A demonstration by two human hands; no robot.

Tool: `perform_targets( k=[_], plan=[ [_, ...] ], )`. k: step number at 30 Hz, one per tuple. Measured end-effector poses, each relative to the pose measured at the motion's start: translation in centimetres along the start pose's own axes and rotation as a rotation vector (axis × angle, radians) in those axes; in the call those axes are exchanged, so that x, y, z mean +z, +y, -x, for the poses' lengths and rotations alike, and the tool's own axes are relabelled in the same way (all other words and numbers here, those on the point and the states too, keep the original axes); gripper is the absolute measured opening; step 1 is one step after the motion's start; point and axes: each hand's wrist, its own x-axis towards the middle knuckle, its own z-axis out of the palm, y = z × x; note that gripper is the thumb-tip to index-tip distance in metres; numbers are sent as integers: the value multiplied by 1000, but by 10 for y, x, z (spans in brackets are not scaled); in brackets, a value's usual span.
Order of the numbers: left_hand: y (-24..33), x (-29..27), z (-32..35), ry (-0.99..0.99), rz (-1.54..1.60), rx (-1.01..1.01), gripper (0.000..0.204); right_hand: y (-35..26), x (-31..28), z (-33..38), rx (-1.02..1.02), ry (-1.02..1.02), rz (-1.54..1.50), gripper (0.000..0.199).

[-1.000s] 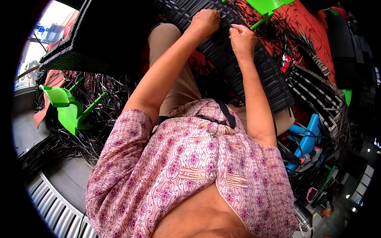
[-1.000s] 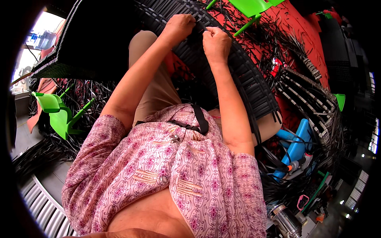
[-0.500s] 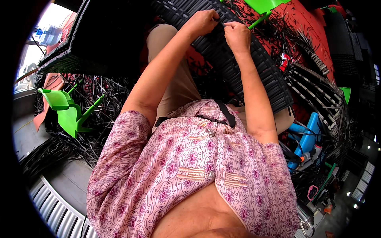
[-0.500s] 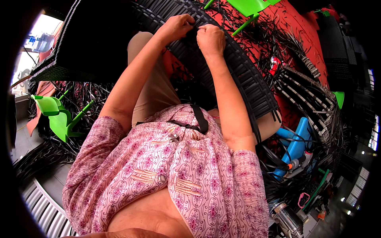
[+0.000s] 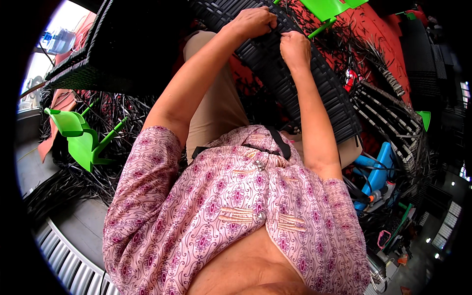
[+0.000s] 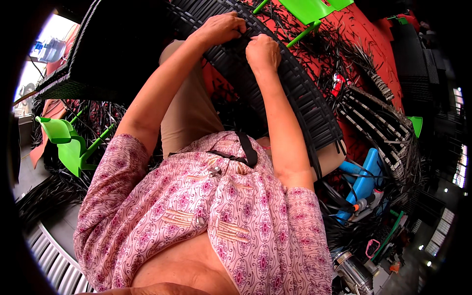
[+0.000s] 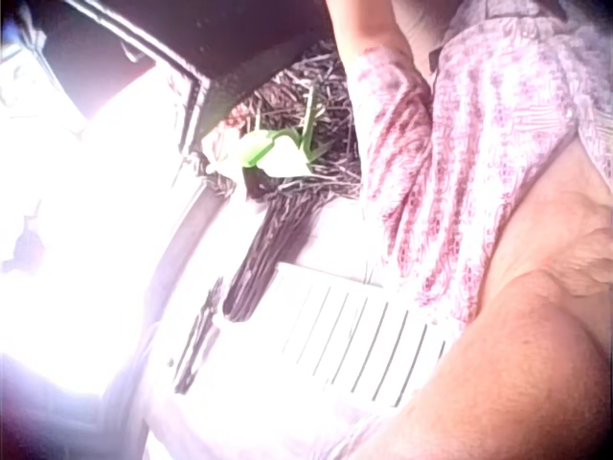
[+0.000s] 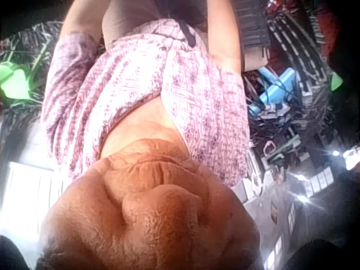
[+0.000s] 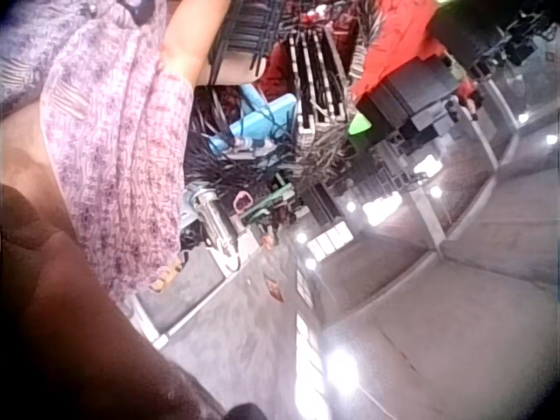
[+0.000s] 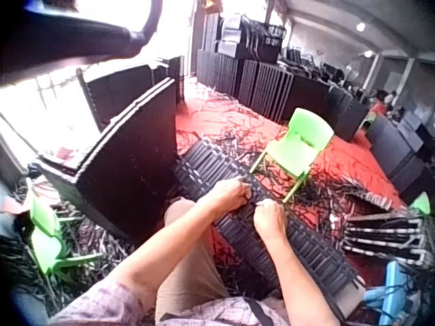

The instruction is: The person weaves black plastic strips into the frame of a black wicker chair. They sit cross-legged on the floor, repeatedly threading strips through the chair's structure and adjusting the weave.

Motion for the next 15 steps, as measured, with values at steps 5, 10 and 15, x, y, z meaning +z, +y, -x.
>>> perform_targets(
  k=[5,10,15],
  plan=[
    [21,2,3,23,-142,-51,12,5,-2,4,-43,36,0,30],
    [13,27,11,205,-81,-23,13,-7,3,13,-65,124,68,27],
    [8,18,14,148,223,-68,15,-12,1,3,-104,88,134,25]
  ],
)
